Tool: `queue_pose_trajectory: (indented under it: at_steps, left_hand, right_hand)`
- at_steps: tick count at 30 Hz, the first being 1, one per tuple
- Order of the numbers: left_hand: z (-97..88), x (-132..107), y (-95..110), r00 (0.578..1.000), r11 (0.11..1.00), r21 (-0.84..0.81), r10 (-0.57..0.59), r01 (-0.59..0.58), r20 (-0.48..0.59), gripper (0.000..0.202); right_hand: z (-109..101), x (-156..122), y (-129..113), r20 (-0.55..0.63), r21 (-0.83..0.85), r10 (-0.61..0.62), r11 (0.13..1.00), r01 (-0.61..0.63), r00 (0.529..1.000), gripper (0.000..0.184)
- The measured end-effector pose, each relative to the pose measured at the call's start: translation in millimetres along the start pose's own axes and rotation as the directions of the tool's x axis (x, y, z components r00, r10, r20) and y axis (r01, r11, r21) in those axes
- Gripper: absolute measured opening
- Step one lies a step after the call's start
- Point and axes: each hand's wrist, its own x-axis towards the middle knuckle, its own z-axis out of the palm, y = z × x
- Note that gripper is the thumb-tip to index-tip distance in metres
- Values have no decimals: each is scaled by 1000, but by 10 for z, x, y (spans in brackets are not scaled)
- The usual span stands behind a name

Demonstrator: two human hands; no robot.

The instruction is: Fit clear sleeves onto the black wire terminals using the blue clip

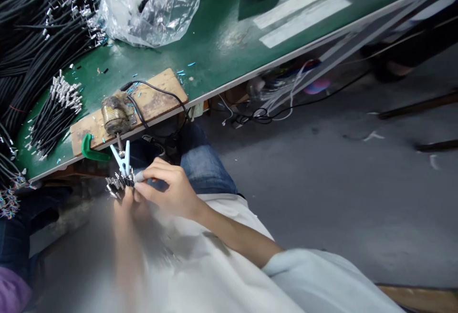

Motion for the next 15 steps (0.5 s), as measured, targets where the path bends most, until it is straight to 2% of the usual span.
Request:
queue_pose_trajectory:
  at_steps: [4, 6, 8, 11, 13, 15]
  left_hand:
    - [-54, 24, -38, 999, 995, 91, 35, -35, -1, 42]
    - [-85, 37, -43, 997, 987, 140, 78, -80, 17, 42]
    - [-109, 43, -24, 984, 968, 176, 173, -177, 41, 37]
    - [-140, 48, 53, 936, 914, 201, 348, -353, 60, 23]
    - [-172, 71, 129, 898, 869, 229, 435, -439, 69, 12]
    - [-209, 120, 208, 851, 803, 285, 509, -523, 126, 3]
  right_hand:
    - [-32, -7, -5, 106, 13, 25, 1000, -27, 994, 15]
    - [-63, 26, 17, 182, 88, 105, 989, -122, 978, 16]
    - [-74, 103, 51, 239, 203, 221, 941, -272, 945, 21]
    - [-10, 282, 96, 284, 404, 335, 808, -429, 898, 42]
    - [81, 401, 105, 348, 549, 343, 680, -486, 872, 52]
    - [175, 489, 98, 422, 647, 335, 539, -539, 842, 55]
